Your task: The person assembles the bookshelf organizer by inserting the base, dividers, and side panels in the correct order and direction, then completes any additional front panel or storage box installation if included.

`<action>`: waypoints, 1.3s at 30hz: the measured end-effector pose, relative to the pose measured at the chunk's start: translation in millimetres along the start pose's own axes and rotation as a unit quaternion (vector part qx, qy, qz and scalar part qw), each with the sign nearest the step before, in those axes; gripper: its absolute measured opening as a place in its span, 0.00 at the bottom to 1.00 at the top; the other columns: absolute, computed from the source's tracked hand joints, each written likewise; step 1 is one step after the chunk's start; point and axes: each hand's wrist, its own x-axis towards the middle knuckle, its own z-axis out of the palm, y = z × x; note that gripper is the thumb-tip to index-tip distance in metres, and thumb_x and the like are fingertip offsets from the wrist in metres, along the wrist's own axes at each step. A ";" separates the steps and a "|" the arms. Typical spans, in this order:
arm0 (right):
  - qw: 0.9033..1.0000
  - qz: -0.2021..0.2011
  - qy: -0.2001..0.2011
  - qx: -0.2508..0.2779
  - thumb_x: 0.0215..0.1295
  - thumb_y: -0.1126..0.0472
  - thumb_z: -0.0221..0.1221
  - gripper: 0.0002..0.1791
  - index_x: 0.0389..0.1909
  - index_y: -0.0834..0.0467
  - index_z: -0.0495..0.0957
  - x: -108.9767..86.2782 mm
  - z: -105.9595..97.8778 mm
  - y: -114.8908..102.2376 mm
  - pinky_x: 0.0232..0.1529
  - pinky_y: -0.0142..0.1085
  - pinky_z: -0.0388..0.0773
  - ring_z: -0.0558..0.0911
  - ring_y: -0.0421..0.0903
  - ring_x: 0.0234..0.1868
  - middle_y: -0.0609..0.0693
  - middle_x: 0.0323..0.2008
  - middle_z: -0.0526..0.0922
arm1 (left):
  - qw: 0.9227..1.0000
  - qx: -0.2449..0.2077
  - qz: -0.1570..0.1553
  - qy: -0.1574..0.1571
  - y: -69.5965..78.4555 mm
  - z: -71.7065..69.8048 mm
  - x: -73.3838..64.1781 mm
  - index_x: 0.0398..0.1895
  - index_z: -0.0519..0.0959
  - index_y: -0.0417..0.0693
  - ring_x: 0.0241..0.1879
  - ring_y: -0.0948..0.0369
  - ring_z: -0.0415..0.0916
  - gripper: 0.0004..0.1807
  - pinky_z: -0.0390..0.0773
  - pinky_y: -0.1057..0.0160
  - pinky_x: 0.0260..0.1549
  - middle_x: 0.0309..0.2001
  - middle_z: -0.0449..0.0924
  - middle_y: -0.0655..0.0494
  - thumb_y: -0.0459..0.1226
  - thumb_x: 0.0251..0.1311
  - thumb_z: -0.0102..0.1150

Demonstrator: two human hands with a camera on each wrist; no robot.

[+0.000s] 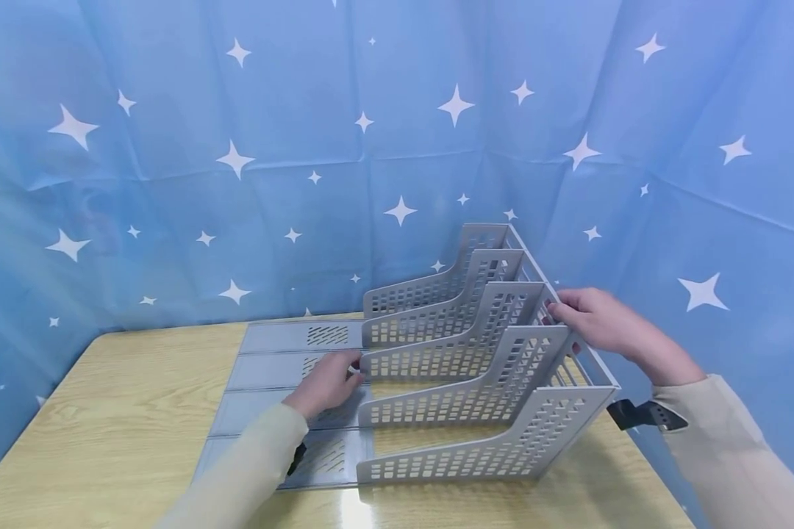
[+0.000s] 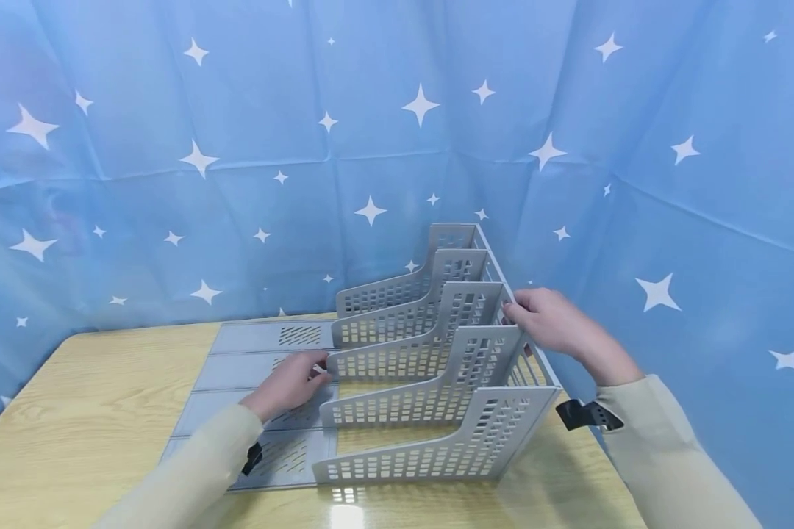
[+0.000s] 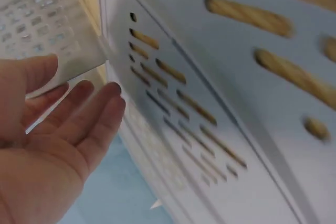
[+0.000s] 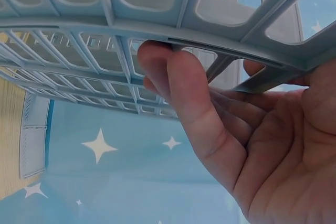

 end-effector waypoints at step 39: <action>1.000 -0.006 -0.026 0.007 0.82 0.56 0.50 0.16 0.42 0.61 0.82 -6.4 -1.3 -2.2 0.31 0.37 0.70 0.72 0.42 0.28 0.46 0.30 0.79 | 0.998 -0.019 -0.063 0.024 -16.9 -9.4 22.1 0.54 0.81 0.40 0.47 0.53 0.83 0.12 0.84 0.50 0.46 0.47 0.85 0.47 0.31 0.71 0.58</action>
